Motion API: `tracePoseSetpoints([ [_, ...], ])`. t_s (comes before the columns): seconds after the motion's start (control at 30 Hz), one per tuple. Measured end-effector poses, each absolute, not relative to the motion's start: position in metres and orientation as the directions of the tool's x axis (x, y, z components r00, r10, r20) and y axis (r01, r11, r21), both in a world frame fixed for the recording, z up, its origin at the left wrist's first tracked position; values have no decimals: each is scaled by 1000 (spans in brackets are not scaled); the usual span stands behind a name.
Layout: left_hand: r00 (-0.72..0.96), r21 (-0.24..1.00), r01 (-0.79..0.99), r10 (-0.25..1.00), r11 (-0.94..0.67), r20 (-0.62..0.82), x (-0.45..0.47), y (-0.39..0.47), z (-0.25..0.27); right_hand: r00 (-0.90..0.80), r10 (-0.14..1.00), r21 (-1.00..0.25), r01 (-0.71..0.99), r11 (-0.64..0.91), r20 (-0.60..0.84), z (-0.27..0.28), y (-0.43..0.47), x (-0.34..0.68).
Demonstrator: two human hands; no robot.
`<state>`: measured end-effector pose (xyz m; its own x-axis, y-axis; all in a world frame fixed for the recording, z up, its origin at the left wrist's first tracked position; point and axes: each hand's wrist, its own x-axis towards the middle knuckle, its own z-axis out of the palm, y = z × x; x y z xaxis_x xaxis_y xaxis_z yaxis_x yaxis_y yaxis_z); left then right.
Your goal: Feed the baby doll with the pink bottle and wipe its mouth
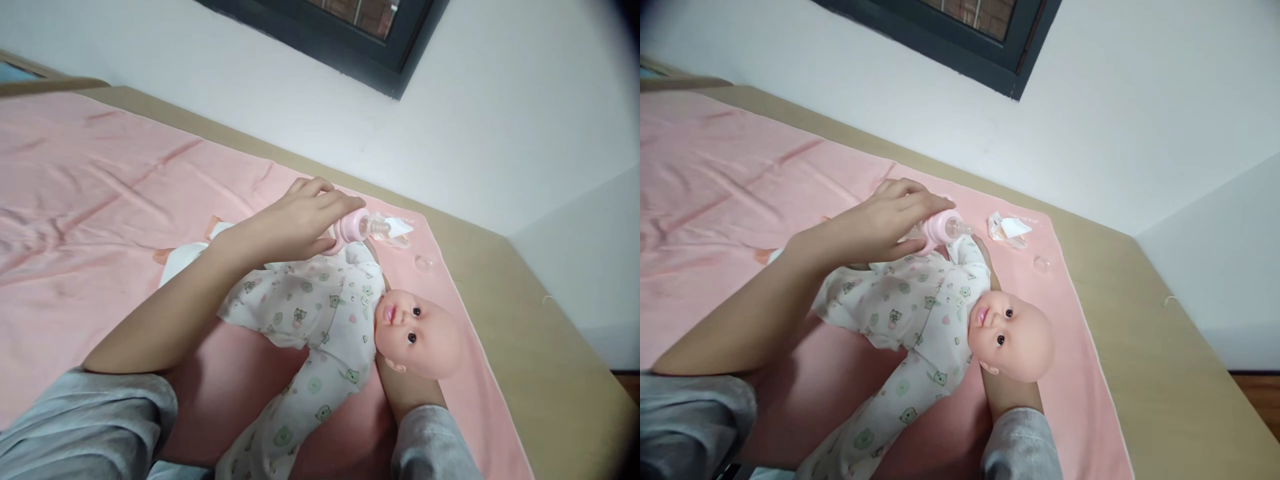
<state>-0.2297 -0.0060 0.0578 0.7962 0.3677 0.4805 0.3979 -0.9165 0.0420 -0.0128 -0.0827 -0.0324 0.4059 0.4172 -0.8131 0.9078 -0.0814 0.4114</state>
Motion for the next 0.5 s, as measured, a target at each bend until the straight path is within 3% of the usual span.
tracePoseSetpoints([
  [0.07,773,128,439,446,-889,450,-232,7,53,458,297,435,889,-146,-838,-35,-83,-9],
  [0.17,714,259,506,568,-823,409,-236,32,39,409,509,296,910,-291,-758,-51,-85,4],
  [0.27,592,397,577,701,-714,399,-240,59,19,331,681,204,943,-263,-653,-73,-87,20],
  [0.33,537,493,592,768,-638,349,-244,75,7,337,714,122,934,-336,-613,-86,-86,28],
  [0.43,505,544,609,811,-578,296,-250,91,-8,395,720,-54,857,-513,-570,-101,-82,38],
  [0.5,494,545,630,827,-554,270,-252,98,-16,325,791,-197,855,-480,-519,-110,-78,44],
])
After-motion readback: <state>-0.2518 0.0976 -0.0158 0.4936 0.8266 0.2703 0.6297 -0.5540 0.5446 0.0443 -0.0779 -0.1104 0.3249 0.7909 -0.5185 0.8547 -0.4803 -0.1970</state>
